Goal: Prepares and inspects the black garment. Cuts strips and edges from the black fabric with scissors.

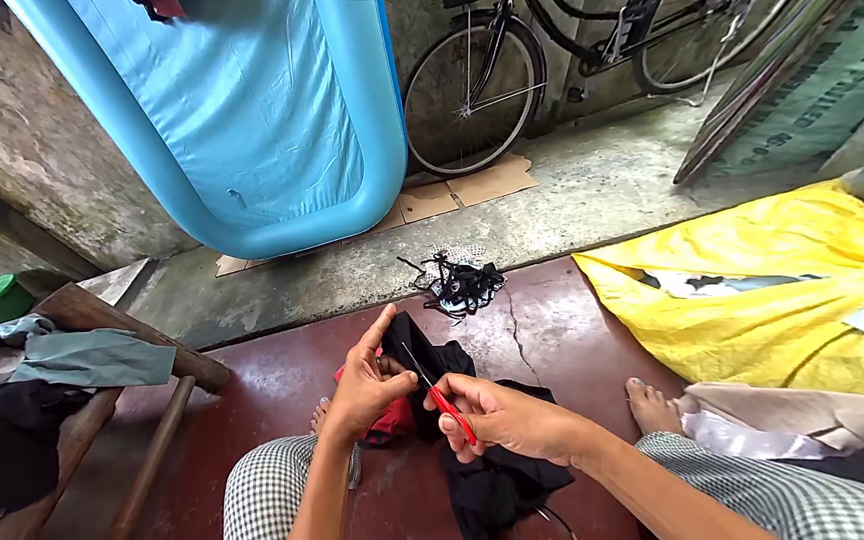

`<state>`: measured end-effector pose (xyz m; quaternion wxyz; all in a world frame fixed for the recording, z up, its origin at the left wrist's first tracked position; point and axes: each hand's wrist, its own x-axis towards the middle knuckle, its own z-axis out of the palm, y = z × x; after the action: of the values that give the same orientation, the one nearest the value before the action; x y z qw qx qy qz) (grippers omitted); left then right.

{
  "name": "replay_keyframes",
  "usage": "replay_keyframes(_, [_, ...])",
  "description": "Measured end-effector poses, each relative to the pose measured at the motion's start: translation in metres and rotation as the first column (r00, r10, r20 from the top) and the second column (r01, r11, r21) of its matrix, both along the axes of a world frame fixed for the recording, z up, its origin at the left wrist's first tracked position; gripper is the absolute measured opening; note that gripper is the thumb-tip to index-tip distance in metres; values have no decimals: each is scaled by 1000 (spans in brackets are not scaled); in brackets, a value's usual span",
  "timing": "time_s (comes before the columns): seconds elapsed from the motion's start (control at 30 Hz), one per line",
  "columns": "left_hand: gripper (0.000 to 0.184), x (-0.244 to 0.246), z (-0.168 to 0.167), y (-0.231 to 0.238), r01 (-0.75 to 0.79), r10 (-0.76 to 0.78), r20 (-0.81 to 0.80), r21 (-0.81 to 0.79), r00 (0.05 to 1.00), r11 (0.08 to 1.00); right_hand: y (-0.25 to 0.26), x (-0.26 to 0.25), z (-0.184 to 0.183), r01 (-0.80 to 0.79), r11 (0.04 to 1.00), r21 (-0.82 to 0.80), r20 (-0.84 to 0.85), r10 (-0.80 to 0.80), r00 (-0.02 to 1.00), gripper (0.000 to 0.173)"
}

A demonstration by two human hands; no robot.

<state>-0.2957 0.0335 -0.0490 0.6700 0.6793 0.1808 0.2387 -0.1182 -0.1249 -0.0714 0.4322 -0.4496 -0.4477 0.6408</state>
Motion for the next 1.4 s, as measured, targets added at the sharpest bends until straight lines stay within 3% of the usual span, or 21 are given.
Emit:
replay_keyframes(0.13, [107, 2, -1, -2, 18, -18, -6, -10, 1000, 1000, 1, 2, -3, -19, 1000, 5, 13, 19, 1000, 41])
replay_keyframes(0.37, [107, 1, -2, 0, 4, -4, 11, -10, 1000, 1000, 2, -5, 2, 78, 997, 1, -29, -78, 997, 32])
replay_keyframes(0.67, [109, 6, -9, -5, 24, -24, -3, -19, 1000, 1000, 1, -3, -3, 123, 992, -27, 7, -123, 992, 43])
replay_keyframes(0.87, [114, 9, -14, -3, -10, 10, -4, -46, 1000, 999, 3, -7, -1, 213, 976, -36, 42, -211, 977, 31])
replay_keyframes(0.97, [102, 8, -11, 0, -70, 69, -35, -35, 997, 997, 4, -3, 1, 221, 974, -43, 111, -215, 970, 30])
replay_keyframes(1.13, [68, 6, -11, 9, -180, 180, -2, -43, 984, 983, 2, 5, -7, 185, 983, 19, 450, -174, 876, 33])
replay_keyframes(1.4, [66, 11, -12, 4, -292, 292, 19, -3, 956, 956, 0, 6, -5, 145, 989, 38, 552, -141, 822, 32])
